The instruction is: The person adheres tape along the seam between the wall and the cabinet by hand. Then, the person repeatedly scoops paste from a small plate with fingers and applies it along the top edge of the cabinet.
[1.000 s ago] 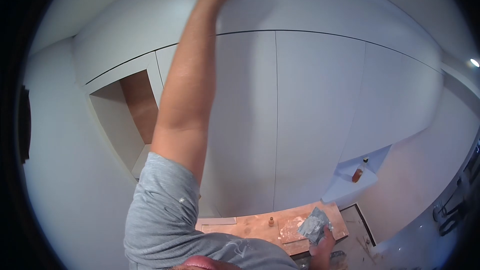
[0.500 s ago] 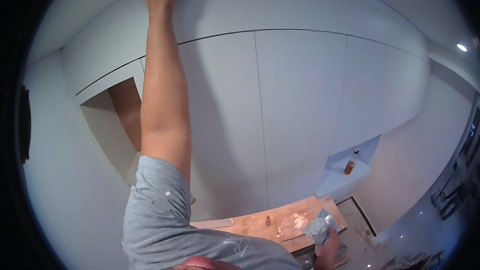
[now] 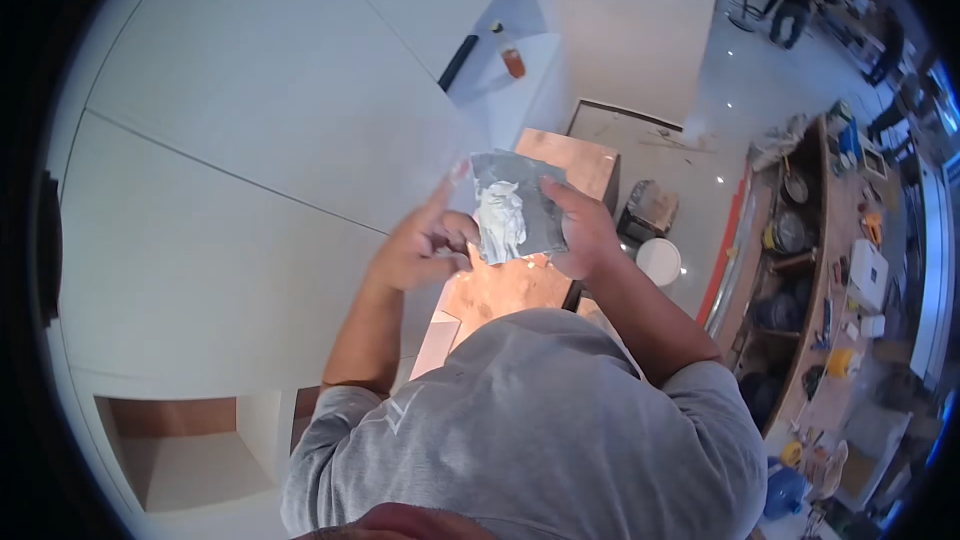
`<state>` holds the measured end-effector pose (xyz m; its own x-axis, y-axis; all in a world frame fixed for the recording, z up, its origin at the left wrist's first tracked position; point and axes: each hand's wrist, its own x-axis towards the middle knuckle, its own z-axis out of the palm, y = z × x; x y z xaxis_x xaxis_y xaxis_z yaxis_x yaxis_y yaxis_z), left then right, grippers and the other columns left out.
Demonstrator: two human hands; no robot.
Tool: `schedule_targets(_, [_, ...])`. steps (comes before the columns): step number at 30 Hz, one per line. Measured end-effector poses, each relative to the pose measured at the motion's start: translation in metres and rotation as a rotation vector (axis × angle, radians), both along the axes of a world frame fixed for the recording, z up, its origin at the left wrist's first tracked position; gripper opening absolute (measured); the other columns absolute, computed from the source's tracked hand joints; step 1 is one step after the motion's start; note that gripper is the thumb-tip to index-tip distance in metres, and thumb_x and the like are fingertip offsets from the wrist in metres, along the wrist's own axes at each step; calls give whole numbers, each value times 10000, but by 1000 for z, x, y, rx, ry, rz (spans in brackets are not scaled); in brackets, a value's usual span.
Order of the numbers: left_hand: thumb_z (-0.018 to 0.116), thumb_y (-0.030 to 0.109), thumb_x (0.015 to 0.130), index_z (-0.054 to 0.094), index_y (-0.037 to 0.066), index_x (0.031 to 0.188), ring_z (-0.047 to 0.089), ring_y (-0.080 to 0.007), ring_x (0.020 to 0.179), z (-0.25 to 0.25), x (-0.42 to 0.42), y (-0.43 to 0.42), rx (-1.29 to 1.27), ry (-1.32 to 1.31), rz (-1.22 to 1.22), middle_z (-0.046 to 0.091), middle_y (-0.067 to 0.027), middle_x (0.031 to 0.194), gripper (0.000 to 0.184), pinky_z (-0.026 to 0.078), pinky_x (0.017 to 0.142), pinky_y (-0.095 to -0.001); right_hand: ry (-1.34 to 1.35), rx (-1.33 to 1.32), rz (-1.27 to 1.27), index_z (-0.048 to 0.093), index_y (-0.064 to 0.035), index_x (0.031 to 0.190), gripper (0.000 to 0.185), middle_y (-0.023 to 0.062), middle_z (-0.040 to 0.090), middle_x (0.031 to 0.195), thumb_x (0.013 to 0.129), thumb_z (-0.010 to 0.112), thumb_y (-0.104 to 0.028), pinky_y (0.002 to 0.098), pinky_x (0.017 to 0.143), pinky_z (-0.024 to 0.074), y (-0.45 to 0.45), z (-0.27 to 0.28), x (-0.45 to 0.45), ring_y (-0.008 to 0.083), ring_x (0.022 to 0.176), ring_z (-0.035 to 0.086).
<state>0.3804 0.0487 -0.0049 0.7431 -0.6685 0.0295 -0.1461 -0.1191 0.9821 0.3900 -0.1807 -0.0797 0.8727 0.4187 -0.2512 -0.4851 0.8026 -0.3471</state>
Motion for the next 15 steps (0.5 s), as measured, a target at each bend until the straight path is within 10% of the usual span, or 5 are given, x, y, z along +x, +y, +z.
schedule_targets(7, [584,-62,694,128,65,1561,530,-141,589,-40,4,-9,239,-201,43,609,-68,744,989,458,600,-249,35,-67,-15,525,12,1241,368,113,646,1120,1003,506,-268,386,878,530,-11,-14,-4,235,1021,657])
schedule_targets(15, [607,26,716,274,130,1531,577,-172,609,-50,7,2,427,-217,88,691,-89,970,886,516,638,-293,114,-128,-83,508,29,1255,371,127,628,1159,1013,482,-251,398,915,528,-6,-20,-6,244,1039,653])
